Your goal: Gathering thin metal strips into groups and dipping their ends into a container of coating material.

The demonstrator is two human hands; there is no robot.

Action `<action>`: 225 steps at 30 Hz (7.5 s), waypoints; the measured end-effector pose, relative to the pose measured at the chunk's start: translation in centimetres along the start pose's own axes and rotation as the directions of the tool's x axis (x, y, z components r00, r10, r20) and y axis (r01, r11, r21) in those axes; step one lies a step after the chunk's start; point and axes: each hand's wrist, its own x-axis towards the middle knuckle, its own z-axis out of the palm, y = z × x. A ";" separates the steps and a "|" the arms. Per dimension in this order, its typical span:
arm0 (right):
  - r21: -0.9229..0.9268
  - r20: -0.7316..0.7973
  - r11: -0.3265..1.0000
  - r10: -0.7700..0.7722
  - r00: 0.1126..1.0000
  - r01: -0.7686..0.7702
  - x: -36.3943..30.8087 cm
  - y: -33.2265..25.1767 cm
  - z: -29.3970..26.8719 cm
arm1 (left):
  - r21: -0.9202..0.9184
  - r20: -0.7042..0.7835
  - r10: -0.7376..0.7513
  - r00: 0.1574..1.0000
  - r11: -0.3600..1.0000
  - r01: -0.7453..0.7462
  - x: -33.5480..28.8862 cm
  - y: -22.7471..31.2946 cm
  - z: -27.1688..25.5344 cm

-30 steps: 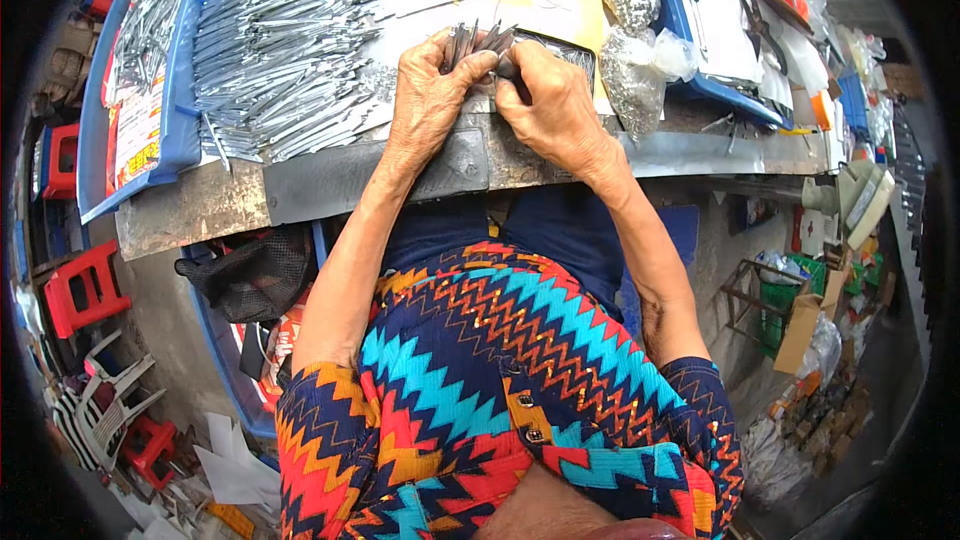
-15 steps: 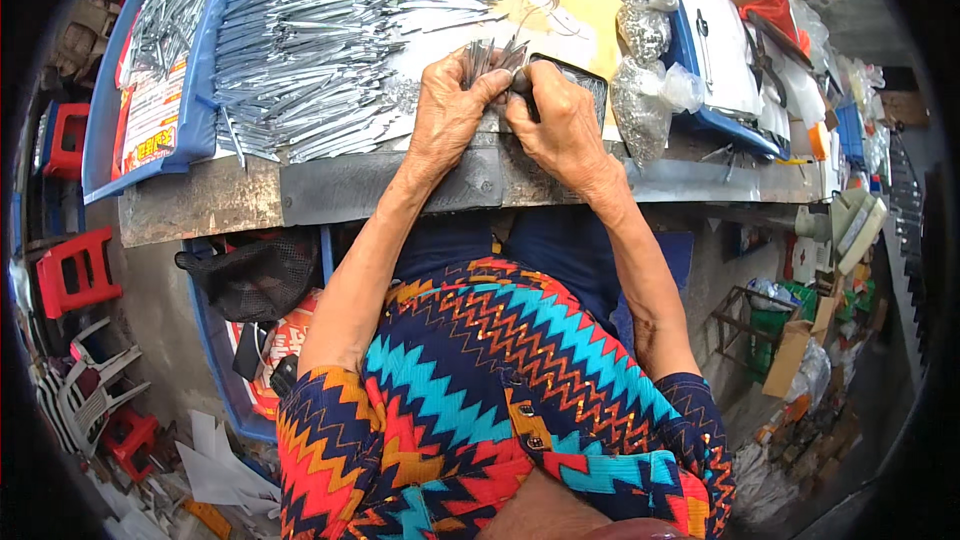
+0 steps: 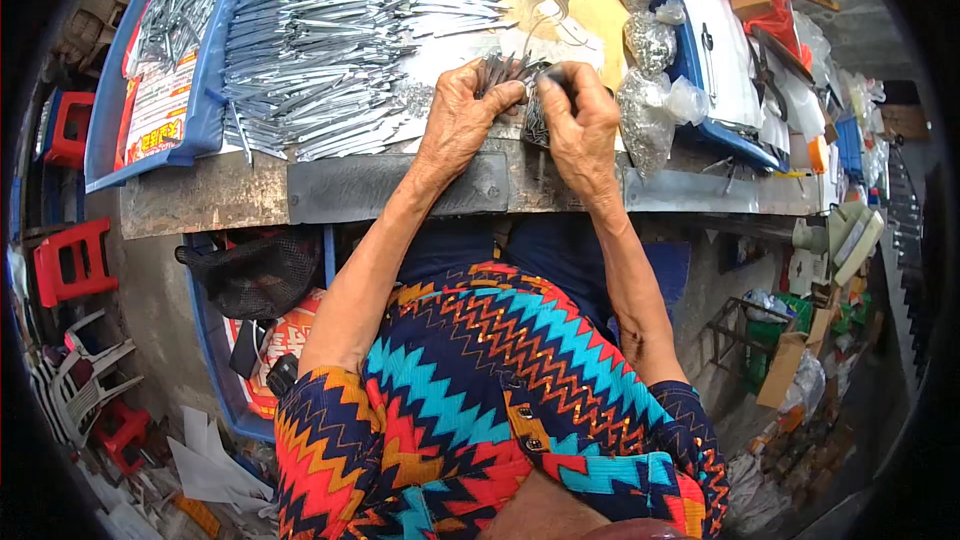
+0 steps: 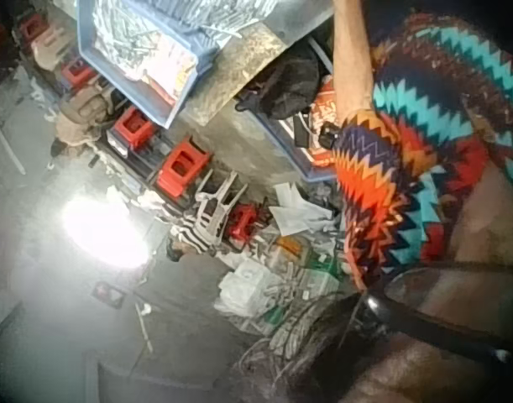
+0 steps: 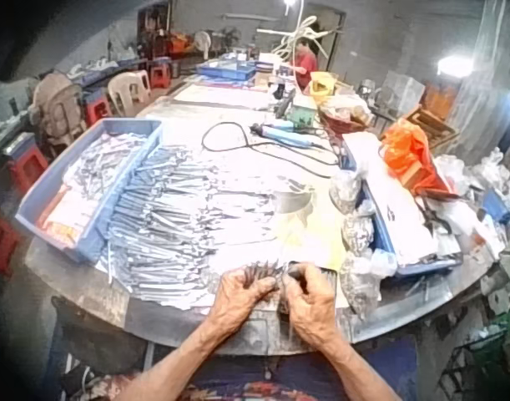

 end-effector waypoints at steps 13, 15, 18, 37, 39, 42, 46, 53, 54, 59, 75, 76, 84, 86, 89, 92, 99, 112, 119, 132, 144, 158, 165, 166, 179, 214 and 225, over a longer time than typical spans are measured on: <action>0.078 0.123 0.991 -0.114 0.986 0.105 3.0 -0.7 -0.7 | 0.142 0.085 0.022 0.996 0.989 -0.034 -0.1 -0.4 0.1; 0.068 0.138 0.993 -0.105 0.985 0.097 3.1 -0.4 -0.7 | 0.118 0.055 0.028 0.998 0.992 -0.034 -0.1 -0.5 0.2; 0.086 0.151 0.995 -0.070 0.986 0.058 3.0 -0.4 -0.7 | 0.096 0.051 0.017 0.999 0.995 -0.022 -0.1 -0.4 0.2; 0.167 0.175 0.986 -0.013 0.984 -0.016 3.2 0.3 -0.6 | 0.111 0.066 0.023 0.998 0.993 -0.031 -0.1 -0.2 0.4; 0.150 0.184 0.988 -0.006 0.983 -0.023 3.2 0.0 -0.6 | 0.113 0.060 0.022 0.998 0.993 -0.029 -0.2 -0.2 0.4; 0.110 0.207 0.993 0.004 0.978 -0.028 3.3 -0.1 -0.8 | 0.112 0.069 0.029 0.997 0.993 -0.037 -0.1 -0.3 0.3; 0.062 0.211 0.995 -0.085 0.974 0.074 3.5 -0.2 -0.6 | 0.071 0.084 0.033 0.996 0.997 -0.039 0.0 -0.7 0.2; -0.095 0.122 0.916 -0.379 0.917 0.391 3.1 0.1 0.2 | 0.126 0.101 0.043 0.994 0.990 -0.056 -0.2 0.1 0.2; -0.053 0.096 0.934 -0.349 0.932 0.355 2.9 0.1 0.2 | 0.125 0.101 0.045 0.994 0.990 -0.057 -0.2 0.2 0.2; 0.068 0.067 0.975 -0.217 0.974 0.213 2.4 0.0 0.4 | 0.139 0.090 0.022 0.996 0.990 -0.034 -0.4 0.7 0.3; -0.032 0.314 0.925 -0.350 0.883 0.378 4.1 0.7 -2.3 | 0.174 0.047 0.013 0.999 0.984 -0.021 -0.3 -0.2 0.2; 0.036 0.229 0.973 -0.231 0.946 0.229 3.8 0.4 -2.8 | 0.179 0.023 0.034 0.999 0.983 -0.037 -0.1 -0.3 0.2; -0.271 0.117 0.962 0.001 0.993 0.032 0.3 4.5 -5.1 | 0.236 0.022 0.021 1.000 0.972 -0.026 0.0 -0.2 0.5; -0.310 0.129 0.949 -0.026 0.991 0.066 -0.2 5.3 -5.1 | 0.235 0.021 0.031 0.999 0.971 -0.035 0.1 -0.3 0.6; -0.373 0.195 0.921 -0.040 0.980 0.112 -0.4 5.3 -4.4 | 0.223 0.023 0.056 0.998 0.973 -0.060 0.1 -0.8 0.1; -0.401 0.234 0.904 -0.056 0.971 0.149 -0.4 5.1 -4.0 | 0.235 0.017 0.040 0.999 0.971 -0.043 0.1 -0.6 0.3; -0.491 0.200 0.856 -0.068 0.978 0.160 -0.2 5.2 -3.3 | 0.262 0.020 0.041 0.999 0.964 -0.045 0.0 -0.3 0.5; -0.628 0.383 0.720 -0.047 0.923 0.297 1.6 3.8 -2.4 | 0.215 0.054 0.048 0.997 0.975 -0.058 0.0 -0.6 0.4; -0.553 0.524 0.738 -0.053 0.850 0.387 3.1 4.0 -2.8 | 0.202 0.044 0.070 0.997 0.976 -0.077 0.1 -0.9 0.2; -0.114 0.196 0.992 0.072 0.978 -0.050 3.2 3.0 -4.3 | 0.159 0.072 0.017 0.997 0.987 -0.028 -0.1 -0.5 0.3; 0.327 0.169 0.942 0.018 0.985 -0.074 4.8 1.0 -1.5 | 0.170 0.077 -0.009 0.997 0.985 -0.004 0.1 -1.1 0.0; 0.261 0.211 0.965 -0.068 0.975 0.011 4.6 1.7 -0.6 | 0.187 0.048 0.023 0.999 0.982 -0.032 0.1 -0.8 0.3; 0.272 0.219 0.962 -0.068 0.973 0.006 4.6 1.5 -0.6 | 0.153 0.049 0.005 0.999 0.988 -0.013 -0.2 0.0 0.6; 0.267 0.229 0.964 -0.063 0.971 0.000 4.6 1.5 -0.6 | 0.153 0.049 0.005 0.999 0.988 -0.012 -0.2 -0.1 0.5; -0.009 0.249 0.961 -0.264 0.932 0.275 5.0 0.6 -1.0 | 0.201 0.060 0.016 0.998 0.979 -0.027 -0.1 0.0 0.4; -0.192 0.543 0.621 -0.577 0.609 0.760 7.8 -0.9 -2.1 | 0.340 0.122 0.033 0.992 0.938 -0.073 0.0 -0.1 0.5; -0.168 0.541 0.714 -0.509 0.669 0.679 7.7 -0.6 -2.1 | 0.268 0.116 0.021 0.993 0.962 -0.051 -0.2 0.0 0.7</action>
